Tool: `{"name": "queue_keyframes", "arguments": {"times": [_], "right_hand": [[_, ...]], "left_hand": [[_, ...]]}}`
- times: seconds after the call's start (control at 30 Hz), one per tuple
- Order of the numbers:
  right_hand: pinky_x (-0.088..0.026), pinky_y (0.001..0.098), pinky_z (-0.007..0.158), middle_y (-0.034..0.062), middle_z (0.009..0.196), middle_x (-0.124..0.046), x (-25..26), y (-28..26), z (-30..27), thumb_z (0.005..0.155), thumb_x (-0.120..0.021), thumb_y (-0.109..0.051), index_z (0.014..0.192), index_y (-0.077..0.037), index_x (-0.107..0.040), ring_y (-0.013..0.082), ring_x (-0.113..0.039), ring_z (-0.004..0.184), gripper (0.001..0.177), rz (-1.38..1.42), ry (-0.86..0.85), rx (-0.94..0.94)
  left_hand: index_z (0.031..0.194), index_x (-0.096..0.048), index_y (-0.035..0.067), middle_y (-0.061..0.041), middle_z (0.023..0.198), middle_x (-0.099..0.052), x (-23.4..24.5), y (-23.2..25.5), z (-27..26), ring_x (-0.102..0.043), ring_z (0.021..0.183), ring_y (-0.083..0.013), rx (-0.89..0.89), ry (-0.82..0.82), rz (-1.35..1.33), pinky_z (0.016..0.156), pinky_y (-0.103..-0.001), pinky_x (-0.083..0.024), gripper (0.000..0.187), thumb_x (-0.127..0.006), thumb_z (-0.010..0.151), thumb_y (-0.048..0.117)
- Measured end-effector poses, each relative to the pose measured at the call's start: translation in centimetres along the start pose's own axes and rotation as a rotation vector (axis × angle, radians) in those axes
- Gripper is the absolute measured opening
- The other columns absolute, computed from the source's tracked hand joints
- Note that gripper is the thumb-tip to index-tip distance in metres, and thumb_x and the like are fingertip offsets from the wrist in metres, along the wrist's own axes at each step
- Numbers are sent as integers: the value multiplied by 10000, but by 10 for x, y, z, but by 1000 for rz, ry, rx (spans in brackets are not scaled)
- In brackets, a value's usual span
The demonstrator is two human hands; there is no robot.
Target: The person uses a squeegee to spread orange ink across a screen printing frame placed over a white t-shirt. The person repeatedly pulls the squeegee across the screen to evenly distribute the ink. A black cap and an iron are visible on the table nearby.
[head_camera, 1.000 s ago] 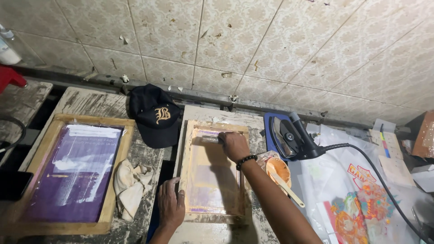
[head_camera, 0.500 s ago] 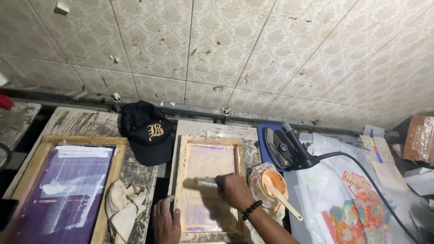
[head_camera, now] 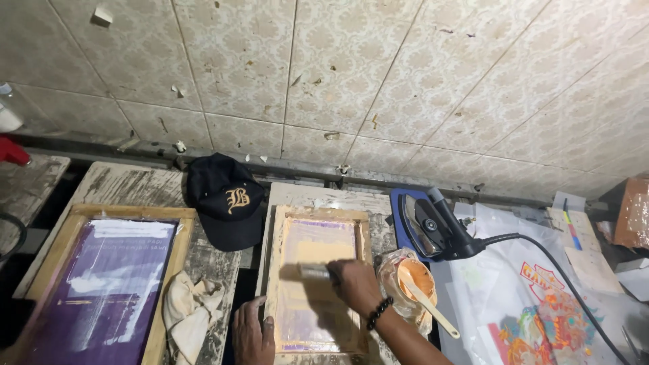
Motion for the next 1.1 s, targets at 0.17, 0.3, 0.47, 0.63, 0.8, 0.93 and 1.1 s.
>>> {"name": "queue_keyframes", "arguments": {"times": [0.17,0.3,0.47,0.63,0.8,0.93,1.1], "right_hand": [[-629,233,512,41,697,-687,6,38,82,982,-561,19,903,-118,-701,165,-670,585,211,6,32,-109],[-641,256,641,68,795,-680,-39,59,91,991,-642,-108,942,-101,-688,157,-668,697,68,-6,-86,-176],[-603,254,628,13,736,-693,-35,12,30,928,-703,-131,939,-171,-727,144,-670,670,48,-12,-111,-87],[-576,234,486,-4,665,-657,-30,-25,-29,1028,-639,-148,952,-148,-716,118,-607,517,108,-2,-217,-64],[-634,232,459,82,777,-745,5,-8,-6,912,-674,9,992,-91,-730,193,-698,569,140,13,-67,-75],[-581,246,444,78,694,-720,4,2,26,994,-596,-18,1128,-95,-726,159,-665,518,202,50,246,-25],[-615,302,814,167,1096,-751,-23,-21,-28,884,-268,-648,1324,-92,-597,185,-734,977,782,730,-159,-528]], "left_hand": [[1314,-594,139,-107,1208,-639,16,26,2,-568,1155,-344,-31,-41,-12,992,-478,-432,402,-556,916,179],[1293,-591,103,-134,1198,-624,20,31,-7,-553,1142,-359,-93,-12,-32,985,-486,-430,382,-559,913,135],[1330,-571,93,-142,1229,-613,14,25,-11,-555,1159,-358,-76,-48,-40,1003,-503,-425,395,-486,970,233],[1325,-597,98,-150,1236,-640,17,29,-4,-563,1164,-367,-63,-36,-46,1008,-489,-417,427,-480,944,251],[1330,-589,118,-131,1248,-638,12,23,-2,-568,1161,-347,-19,-52,-2,1009,-496,-426,421,-521,927,221],[1326,-590,111,-141,1224,-628,12,23,-8,-558,1157,-372,-57,-40,-3,1001,-506,-427,401,-541,936,190],[1308,-602,104,-137,1204,-642,15,27,-3,-569,1142,-367,-82,-13,-12,1003,-487,-428,418,-559,901,190]]}}
Point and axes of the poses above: each hand's wrist, its own z-axis towards the middle knuckle, its own x-axis out of the back of the hand, y = z × x, the point moved 8 cm from there along z, towards the middle knuckle
